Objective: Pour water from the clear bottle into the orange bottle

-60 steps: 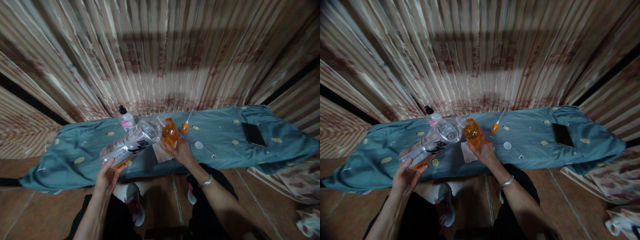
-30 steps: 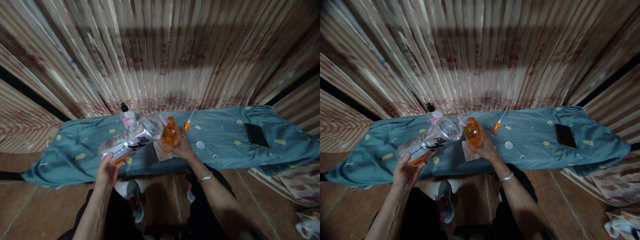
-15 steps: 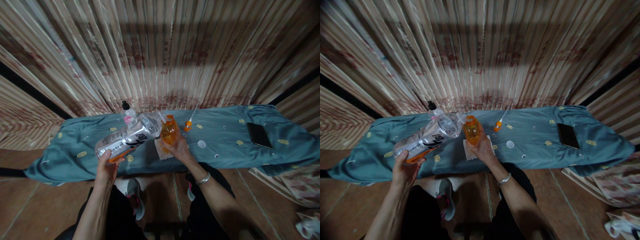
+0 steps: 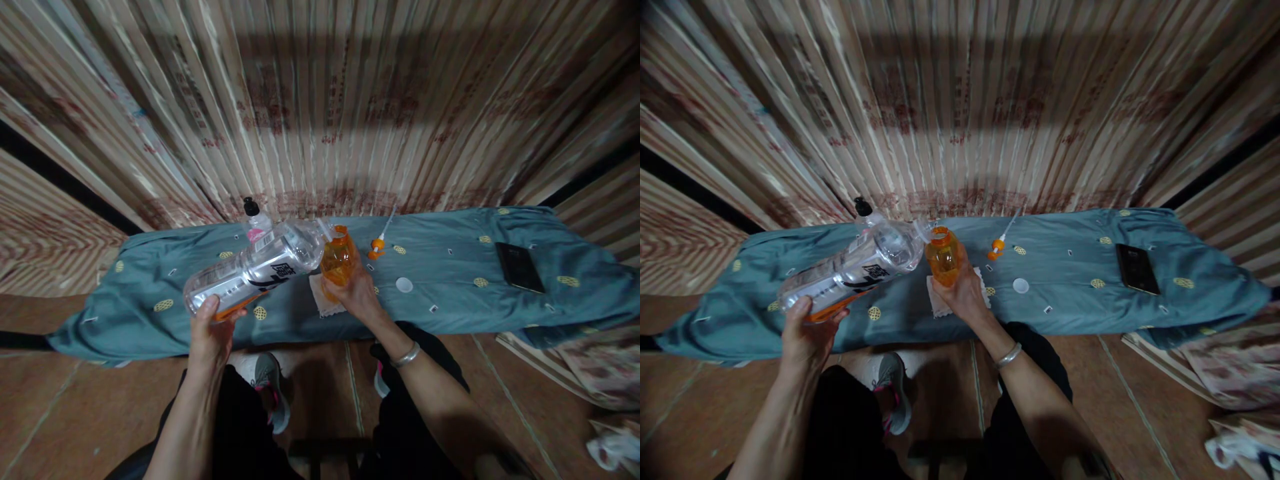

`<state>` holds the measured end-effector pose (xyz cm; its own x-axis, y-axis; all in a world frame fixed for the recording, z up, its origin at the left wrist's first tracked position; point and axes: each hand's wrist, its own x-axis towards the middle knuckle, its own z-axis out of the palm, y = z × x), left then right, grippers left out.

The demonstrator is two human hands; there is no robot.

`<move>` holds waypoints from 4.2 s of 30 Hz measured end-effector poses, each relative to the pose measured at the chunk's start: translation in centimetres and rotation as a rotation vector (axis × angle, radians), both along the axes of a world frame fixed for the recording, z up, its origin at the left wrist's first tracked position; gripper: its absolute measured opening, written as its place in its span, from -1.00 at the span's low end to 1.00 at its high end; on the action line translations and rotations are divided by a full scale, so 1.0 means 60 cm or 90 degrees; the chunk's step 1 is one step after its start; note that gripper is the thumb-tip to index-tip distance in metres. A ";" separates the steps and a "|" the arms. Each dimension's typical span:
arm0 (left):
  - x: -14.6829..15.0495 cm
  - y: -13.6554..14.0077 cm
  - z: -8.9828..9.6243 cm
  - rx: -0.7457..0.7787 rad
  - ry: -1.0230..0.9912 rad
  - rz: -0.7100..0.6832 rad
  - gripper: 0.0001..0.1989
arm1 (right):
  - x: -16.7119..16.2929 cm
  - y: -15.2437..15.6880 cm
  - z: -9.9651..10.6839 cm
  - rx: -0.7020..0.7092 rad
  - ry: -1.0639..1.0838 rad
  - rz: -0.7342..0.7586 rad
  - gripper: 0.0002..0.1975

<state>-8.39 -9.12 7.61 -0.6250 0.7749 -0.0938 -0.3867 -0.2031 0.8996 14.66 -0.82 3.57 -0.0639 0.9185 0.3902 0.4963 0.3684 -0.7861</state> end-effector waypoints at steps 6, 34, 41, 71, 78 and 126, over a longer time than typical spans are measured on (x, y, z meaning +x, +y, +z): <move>-0.001 -0.002 -0.002 0.038 0.019 0.003 -0.59 | -0.001 0.000 -0.003 0.007 0.001 0.000 -0.25; -0.008 -0.001 -0.004 0.076 0.054 0.011 -0.51 | 0.014 0.006 -0.012 0.063 -0.093 -0.022 -0.14; -0.009 -0.003 0.000 0.065 0.074 0.014 -0.55 | 0.012 0.006 -0.014 0.070 -0.092 -0.032 -0.15; 0.010 0.002 0.023 0.096 0.130 0.014 -0.52 | 0.018 0.009 -0.011 0.051 -0.081 -0.045 -0.21; 0.018 0.003 0.028 0.084 0.150 0.018 -0.58 | 0.020 0.009 -0.008 0.036 -0.070 -0.036 -0.21; 0.028 0.009 0.031 0.093 0.162 0.016 -0.50 | 0.024 0.013 -0.012 0.053 -0.052 -0.030 -0.18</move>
